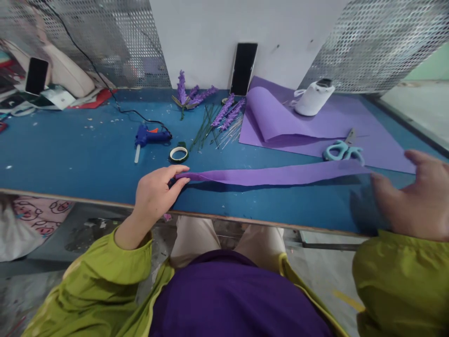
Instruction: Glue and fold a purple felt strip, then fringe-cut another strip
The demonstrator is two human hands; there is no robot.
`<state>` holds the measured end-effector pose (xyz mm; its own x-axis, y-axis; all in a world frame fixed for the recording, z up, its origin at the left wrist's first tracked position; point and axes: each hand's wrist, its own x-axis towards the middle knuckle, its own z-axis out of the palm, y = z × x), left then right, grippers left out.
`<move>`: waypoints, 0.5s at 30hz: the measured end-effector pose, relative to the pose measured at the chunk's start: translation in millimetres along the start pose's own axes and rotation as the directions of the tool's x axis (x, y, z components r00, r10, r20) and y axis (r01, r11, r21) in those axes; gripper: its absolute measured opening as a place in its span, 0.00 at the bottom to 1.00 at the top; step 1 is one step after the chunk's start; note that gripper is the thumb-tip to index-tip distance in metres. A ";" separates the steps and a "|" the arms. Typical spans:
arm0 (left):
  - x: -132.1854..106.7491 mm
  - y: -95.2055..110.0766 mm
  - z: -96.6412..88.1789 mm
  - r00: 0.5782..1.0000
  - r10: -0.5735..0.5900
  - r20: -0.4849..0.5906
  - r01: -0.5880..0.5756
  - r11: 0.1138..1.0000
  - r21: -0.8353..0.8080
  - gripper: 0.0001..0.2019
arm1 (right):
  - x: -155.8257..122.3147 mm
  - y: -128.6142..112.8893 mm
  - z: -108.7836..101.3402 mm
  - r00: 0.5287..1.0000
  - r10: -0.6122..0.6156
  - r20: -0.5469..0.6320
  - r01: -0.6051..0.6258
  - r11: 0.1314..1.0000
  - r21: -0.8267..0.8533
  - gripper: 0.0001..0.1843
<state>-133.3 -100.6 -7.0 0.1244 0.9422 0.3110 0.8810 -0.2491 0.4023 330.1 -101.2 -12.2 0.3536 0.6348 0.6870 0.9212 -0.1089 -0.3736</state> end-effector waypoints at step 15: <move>5.4 21.6 14.8 0.996 0.035 0.080 -0.030 0.997 -0.068 0.15 | -36.7 -188.3 52.5 0.373 -0.867 0.331 0.600 0.498 0.627 0.13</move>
<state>-106.8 -97.6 -9.4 0.1917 0.9478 0.2548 0.8436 -0.2919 0.4508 135.1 -63.9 0.2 -0.7200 0.5847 0.3737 0.5689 0.8058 -0.1646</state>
